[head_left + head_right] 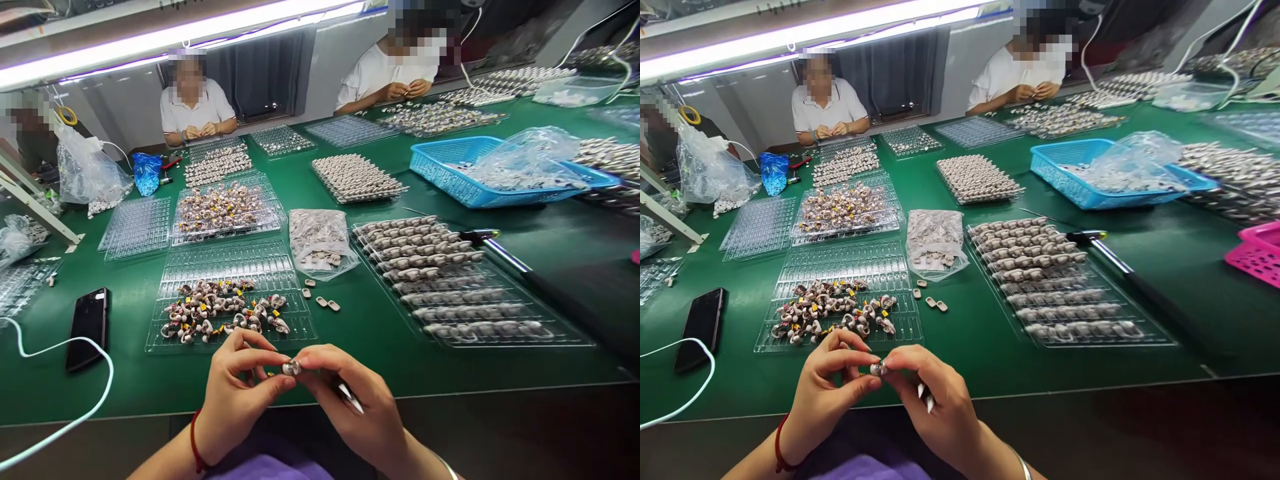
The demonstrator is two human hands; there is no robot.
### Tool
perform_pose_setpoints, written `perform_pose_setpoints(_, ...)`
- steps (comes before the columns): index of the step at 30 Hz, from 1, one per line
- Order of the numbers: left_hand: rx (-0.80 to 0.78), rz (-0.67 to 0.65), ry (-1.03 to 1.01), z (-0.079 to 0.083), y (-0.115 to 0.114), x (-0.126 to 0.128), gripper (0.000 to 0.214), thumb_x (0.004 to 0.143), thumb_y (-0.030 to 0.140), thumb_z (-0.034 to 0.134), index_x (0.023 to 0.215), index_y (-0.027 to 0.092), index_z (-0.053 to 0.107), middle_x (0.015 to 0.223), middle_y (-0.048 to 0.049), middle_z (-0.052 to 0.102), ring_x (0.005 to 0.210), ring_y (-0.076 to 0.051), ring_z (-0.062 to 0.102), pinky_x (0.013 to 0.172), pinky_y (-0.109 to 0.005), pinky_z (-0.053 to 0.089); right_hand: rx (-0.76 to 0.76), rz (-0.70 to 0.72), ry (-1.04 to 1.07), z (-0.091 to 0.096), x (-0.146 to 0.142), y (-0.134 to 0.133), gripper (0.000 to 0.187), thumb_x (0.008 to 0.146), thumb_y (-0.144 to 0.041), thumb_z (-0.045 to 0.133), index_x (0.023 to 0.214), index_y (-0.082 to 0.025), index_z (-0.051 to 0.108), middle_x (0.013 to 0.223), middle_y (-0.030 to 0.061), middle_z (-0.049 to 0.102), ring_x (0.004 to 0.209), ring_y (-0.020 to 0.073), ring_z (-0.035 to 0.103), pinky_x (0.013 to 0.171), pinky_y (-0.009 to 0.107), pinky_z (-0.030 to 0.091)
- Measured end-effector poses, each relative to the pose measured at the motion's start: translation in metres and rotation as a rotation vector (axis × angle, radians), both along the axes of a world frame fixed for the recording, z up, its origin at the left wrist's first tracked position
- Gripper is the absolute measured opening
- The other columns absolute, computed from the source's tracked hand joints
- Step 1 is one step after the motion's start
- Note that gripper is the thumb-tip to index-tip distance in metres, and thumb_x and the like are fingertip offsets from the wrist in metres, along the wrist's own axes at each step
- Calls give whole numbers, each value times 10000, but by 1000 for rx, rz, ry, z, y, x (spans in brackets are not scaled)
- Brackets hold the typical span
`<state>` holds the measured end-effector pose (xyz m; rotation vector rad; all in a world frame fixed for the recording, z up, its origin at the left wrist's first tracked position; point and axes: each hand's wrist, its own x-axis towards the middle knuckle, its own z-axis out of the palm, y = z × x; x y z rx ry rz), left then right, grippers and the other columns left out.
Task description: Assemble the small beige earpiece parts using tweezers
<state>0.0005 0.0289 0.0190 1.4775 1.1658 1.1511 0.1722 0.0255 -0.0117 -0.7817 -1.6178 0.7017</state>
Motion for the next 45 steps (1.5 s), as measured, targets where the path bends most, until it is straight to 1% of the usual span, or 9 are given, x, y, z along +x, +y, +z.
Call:
perform_pose_setpoints(7,114,1,55,2,-3,0,172,674,175,824,840,219,806,817,-60,640,563,-92,535,475,-192,471,47,30,14,6,0,2,249,856,-29,598,993,-228,658,811,42,707,714,165,693,604,236,590)
perform_pose_setpoints(17,349,-54,261,0,-9,-3,223,835,172,684,1020,262,768,811,-46,642,547,-100,584,503,-212,519,93,1,-63,11,2,-1,258,858,-34,596,979,-242,690,805,44,742,704,167,719,618,226,608)
perform_pose_setpoints(23,479,-50,410,0,-11,-4,217,898,181,606,1042,260,748,816,-44,652,512,-81,563,484,-197,501,40,14,-32,13,1,-2,216,877,-65,587,940,-237,702,774,43,736,681,168,717,594,224,611)
perform_pose_setpoints(27,654,-38,542,2,-9,-6,220,903,114,573,1020,216,729,773,-46,681,548,-102,581,512,-210,495,-22,67,14,13,1,-2,213,869,-60,600,926,-230,715,785,45,740,685,171,719,606,231,622)
perform_pose_setpoints(31,790,-56,620,8,-5,-9,201,904,86,551,983,191,702,711,-36,706,561,-124,601,529,-235,482,-132,137,105,14,1,-2,135,870,-111,642,866,-220,721,757,42,739,648,174,720,580,237,625)
perform_pose_setpoints(34,815,-75,644,12,-5,-11,178,905,94,551,927,197,694,691,-19,715,542,-124,607,523,-241,460,-172,162,119,15,0,-2,104,868,-151,663,809,-213,721,717,36,737,614,171,715,570,237,618)
perform_pose_setpoints(38,832,-139,659,14,-6,-13,146,893,97,573,876,189,684,700,-5,729,546,-124,625,533,-251,456,-154,169,105,17,0,-4,127,874,-143,650,787,-206,718,695,33,725,598,163,708,557,224,607)
perform_pose_setpoints(43,809,-168,687,13,-8,-13,189,912,106,545,808,168,690,667,-16,719,532,-125,604,517,-255,442,-128,168,59,18,0,-6,154,881,-107,623,798,-200,713,702,40,717,617,161,709,566,215,604)
perform_pose_setpoints(45,777,-170,653,11,-6,-13,201,909,117,553,801,174,713,655,-22,710,538,-127,601,516,-247,452,-123,187,51,17,1,-5,149,883,-107,626,809,-197,719,709,44,725,619,158,710,578,216,604)
